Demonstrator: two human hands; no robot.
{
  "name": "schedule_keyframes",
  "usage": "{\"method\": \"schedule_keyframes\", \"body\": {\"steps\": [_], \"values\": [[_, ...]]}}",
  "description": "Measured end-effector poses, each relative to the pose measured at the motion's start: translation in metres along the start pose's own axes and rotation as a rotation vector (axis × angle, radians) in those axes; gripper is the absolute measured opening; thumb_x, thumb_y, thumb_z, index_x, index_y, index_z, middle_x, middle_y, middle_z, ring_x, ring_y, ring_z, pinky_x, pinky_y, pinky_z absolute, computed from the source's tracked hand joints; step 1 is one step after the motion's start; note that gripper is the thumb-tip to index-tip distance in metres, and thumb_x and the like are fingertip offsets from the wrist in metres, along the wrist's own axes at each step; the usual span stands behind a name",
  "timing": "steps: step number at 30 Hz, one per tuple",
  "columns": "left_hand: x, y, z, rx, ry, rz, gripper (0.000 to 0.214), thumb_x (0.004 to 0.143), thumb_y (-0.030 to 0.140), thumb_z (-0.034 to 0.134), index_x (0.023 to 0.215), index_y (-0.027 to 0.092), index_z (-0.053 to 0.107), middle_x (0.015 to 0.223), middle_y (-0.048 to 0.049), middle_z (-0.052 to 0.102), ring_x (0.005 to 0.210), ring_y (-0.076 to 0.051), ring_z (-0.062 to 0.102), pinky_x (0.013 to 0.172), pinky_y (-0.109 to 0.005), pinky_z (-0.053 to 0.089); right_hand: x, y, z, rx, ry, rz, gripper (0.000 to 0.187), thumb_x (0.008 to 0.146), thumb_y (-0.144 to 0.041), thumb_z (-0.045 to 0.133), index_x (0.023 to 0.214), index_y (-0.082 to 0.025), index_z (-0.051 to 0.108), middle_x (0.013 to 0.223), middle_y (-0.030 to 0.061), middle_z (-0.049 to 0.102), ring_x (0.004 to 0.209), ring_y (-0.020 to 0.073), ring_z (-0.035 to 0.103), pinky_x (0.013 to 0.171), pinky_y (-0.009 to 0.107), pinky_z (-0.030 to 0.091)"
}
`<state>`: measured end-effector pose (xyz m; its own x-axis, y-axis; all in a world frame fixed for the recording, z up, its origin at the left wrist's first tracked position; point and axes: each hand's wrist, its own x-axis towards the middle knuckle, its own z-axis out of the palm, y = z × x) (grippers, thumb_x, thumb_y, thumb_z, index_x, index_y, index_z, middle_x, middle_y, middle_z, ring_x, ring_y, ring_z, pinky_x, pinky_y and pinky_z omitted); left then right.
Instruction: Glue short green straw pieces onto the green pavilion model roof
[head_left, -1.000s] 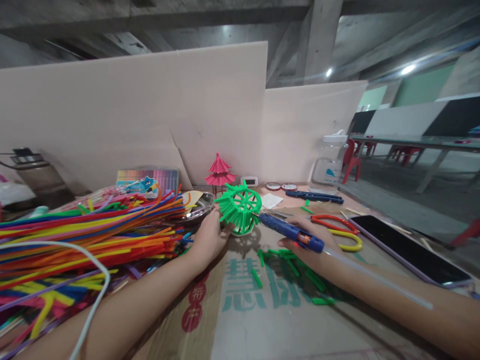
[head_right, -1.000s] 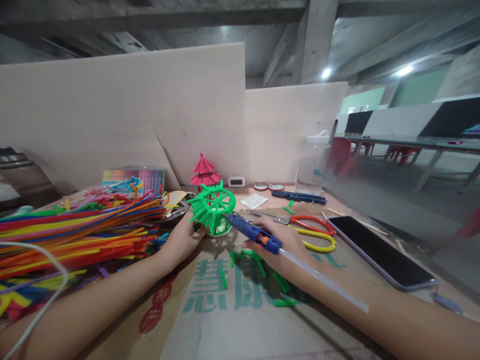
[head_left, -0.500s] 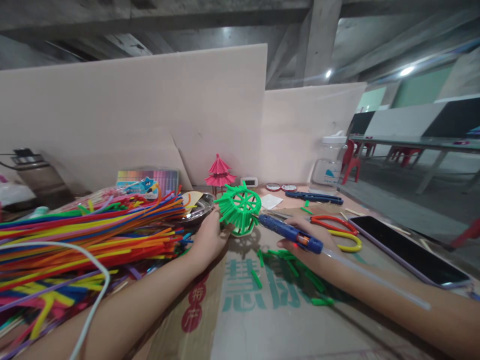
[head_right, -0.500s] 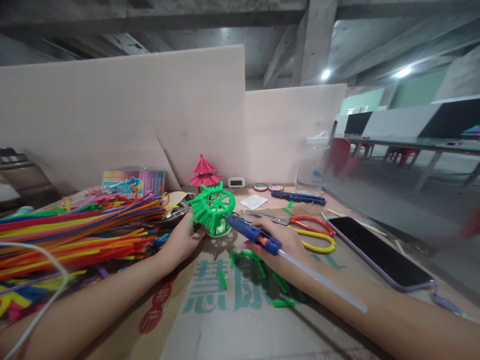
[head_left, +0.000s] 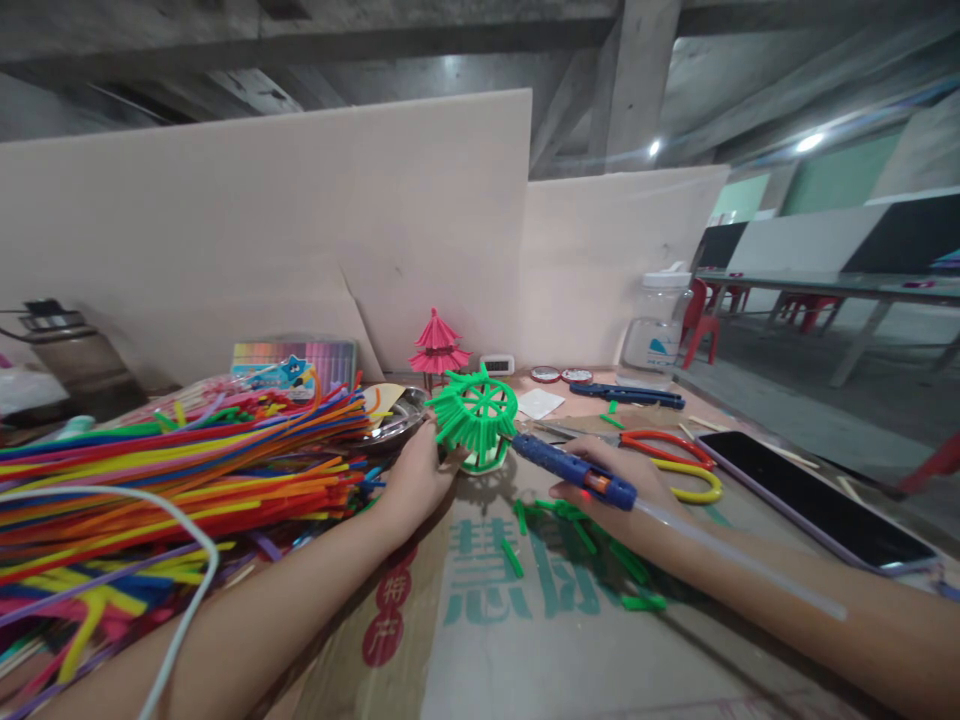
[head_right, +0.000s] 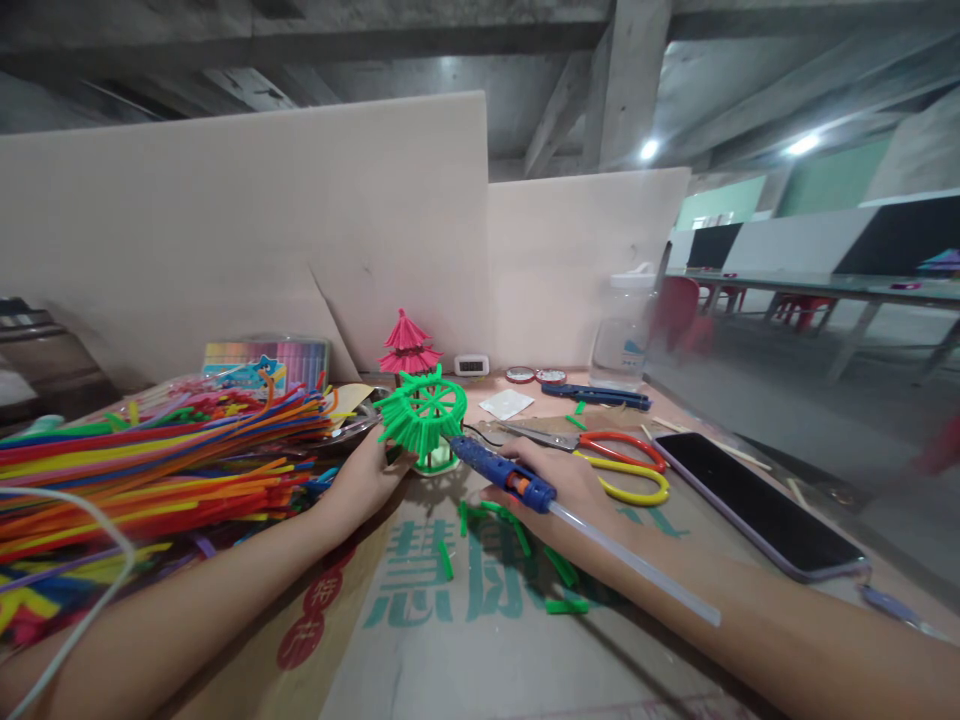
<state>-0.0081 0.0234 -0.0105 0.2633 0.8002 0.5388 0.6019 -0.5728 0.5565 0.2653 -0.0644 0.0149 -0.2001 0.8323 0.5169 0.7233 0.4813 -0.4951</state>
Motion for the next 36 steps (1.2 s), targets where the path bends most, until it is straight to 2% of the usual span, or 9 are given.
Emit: {"method": "schedule_keyframes", "body": {"steps": [5, 16, 22, 29, 31, 33, 36], "values": [[-0.002, -0.003, 0.001, -0.042, -0.032, -0.015, 0.045, 0.089, 0.028, 0.058, 0.133, 0.022, 0.052, 0.139, -0.0115, 0.060, 0.130, -0.028, 0.056, 0.112, -0.047, 0.044, 0.000, 0.000, -0.002, 0.025, -0.040, -0.011, 0.020, 0.082, -0.037, 0.068, 0.100, -0.027, 0.068, 0.076, -0.0025, 0.072, 0.067, 0.0194, 0.067, 0.060, 0.028, 0.045], [-0.002, 0.007, -0.004, 0.027, -0.033, 0.026, 0.047, 0.089, 0.025, 0.058, 0.135, 0.022, 0.051, 0.140, -0.0115, 0.059, 0.132, -0.029, 0.053, 0.115, -0.048, 0.041, -0.001, 0.002, 0.000, 0.013, 0.009, -0.018, 0.022, 0.084, -0.039, 0.068, 0.101, -0.027, 0.067, 0.081, -0.0005, 0.073, 0.074, 0.0214, 0.068, 0.063, 0.029, 0.045], [-0.003, 0.008, -0.003, 0.017, -0.026, -0.055, 0.042, 0.089, 0.033, 0.059, 0.128, 0.019, 0.055, 0.132, -0.0129, 0.064, 0.126, -0.031, 0.059, 0.109, -0.048, 0.046, 0.000, -0.001, -0.001, -0.042, 0.026, -0.103, 0.023, 0.086, -0.037, 0.065, 0.106, -0.026, 0.065, 0.085, 0.0014, 0.074, 0.075, 0.0224, 0.070, 0.066, 0.030, 0.047], [-0.003, 0.010, -0.004, -0.025, -0.040, -0.069, 0.042, 0.089, 0.036, 0.059, 0.127, 0.020, 0.056, 0.131, -0.0115, 0.065, 0.122, -0.029, 0.061, 0.107, -0.046, 0.047, -0.002, -0.002, 0.001, -0.074, -0.020, -0.152, 0.021, 0.087, -0.040, 0.065, 0.103, -0.027, 0.067, 0.087, 0.0021, 0.075, 0.080, 0.0239, 0.071, 0.069, 0.031, 0.049], [-0.003, 0.011, -0.004, -0.015, -0.056, -0.096, 0.039, 0.088, 0.037, 0.059, 0.123, 0.019, 0.058, 0.127, -0.0113, 0.067, 0.117, -0.030, 0.063, 0.104, -0.046, 0.049, -0.003, -0.004, 0.000, -0.013, 0.020, -0.095, 0.023, 0.085, -0.041, 0.066, 0.103, -0.027, 0.065, 0.084, 0.0013, 0.074, 0.074, 0.0227, 0.070, 0.066, 0.031, 0.049], [-0.003, 0.013, -0.005, 0.008, -0.067, -0.126, 0.036, 0.088, 0.038, 0.058, 0.118, 0.018, 0.060, 0.118, -0.0112, 0.070, 0.110, -0.030, 0.066, 0.100, -0.046, 0.051, -0.002, -0.006, -0.002, 0.100, 0.124, -0.014, 0.023, 0.085, -0.042, 0.065, 0.100, -0.025, 0.062, 0.079, 0.0010, 0.072, 0.067, 0.0210, 0.066, 0.062, 0.031, 0.049], [-0.003, 0.014, -0.006, 0.060, -0.070, -0.147, 0.032, 0.087, 0.038, 0.058, 0.111, 0.018, 0.061, 0.107, -0.0109, 0.072, 0.102, -0.030, 0.067, 0.094, -0.047, 0.053, 0.007, -0.005, -0.009, 0.289, 0.207, 0.050, 0.023, 0.090, -0.046, 0.058, 0.097, -0.023, 0.059, 0.076, 0.0020, 0.069, 0.069, 0.0211, 0.066, 0.067, 0.033, 0.053]]}}
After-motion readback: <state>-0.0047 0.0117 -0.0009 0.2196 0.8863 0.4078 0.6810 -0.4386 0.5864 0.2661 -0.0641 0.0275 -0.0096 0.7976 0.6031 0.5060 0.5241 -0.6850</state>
